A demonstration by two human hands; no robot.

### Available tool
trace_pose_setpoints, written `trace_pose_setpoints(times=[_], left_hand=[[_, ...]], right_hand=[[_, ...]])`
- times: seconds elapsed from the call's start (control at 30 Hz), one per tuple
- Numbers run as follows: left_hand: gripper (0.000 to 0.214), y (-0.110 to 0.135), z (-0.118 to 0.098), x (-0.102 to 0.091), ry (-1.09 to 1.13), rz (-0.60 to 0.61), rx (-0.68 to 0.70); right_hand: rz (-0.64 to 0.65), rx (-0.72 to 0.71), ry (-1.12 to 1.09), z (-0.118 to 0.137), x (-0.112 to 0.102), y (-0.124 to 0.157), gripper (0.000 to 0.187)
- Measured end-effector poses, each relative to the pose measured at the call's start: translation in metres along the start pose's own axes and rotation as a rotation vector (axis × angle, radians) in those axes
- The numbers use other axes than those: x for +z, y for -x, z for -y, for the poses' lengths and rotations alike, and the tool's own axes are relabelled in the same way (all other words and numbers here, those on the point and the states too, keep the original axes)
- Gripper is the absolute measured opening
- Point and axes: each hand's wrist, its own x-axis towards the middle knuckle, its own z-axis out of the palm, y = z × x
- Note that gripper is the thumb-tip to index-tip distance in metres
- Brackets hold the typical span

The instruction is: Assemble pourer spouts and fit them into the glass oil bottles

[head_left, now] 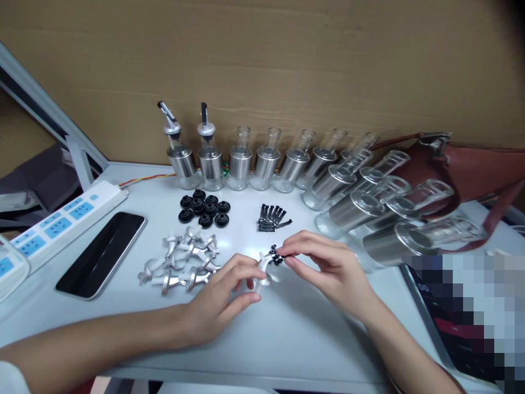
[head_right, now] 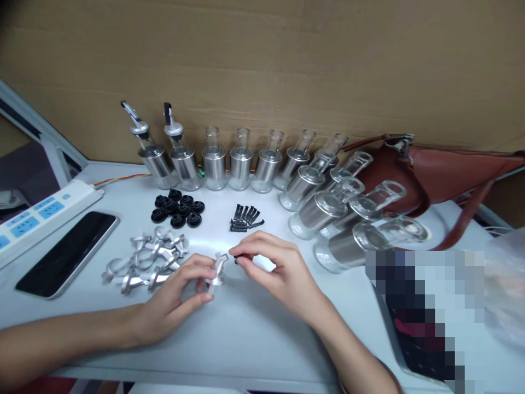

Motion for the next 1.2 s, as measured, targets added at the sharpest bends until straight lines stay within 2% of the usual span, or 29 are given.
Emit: trace_pose_setpoints(times=[0.23, 0.47, 0.77, 0.97, 1.2], left_hand=[[0.037, -0.0013, 0.0004, -0.0013, 0.015, 0.006, 0.014], [0.032, -0.0008, -0.0001, -0.0018, -0.005, -0.016, 0.044], [0.03, -0.0012, 0.0018, -0.0019, -0.025, -0.011, 0.073], [0.031, -0.0006, -0.0003, -0.0026, -0.044, -0.02, 0.09], [0.03, 0.0011, 0.0008, -0.0034, -0.033, -0.037, 0.069]], right_hand=[[-0.092, 0.056, -0.085, -0.0031, 0.008, 0.0016, 0.012], [-0.09, -0.031, -0.089, -0.0047, 0.0096, 0.0018, 0.001], [-0.075, -0.065, -0.132, -0.0075, 0.0107, 0.0023, 0.016], [-0.047, -0.01, -0.153, -0.0044, 0.0054, 0.0042, 0.02], [-0.096, 0.097, -0.208, -0.0055, 0.0098, 0.004, 0.003]])
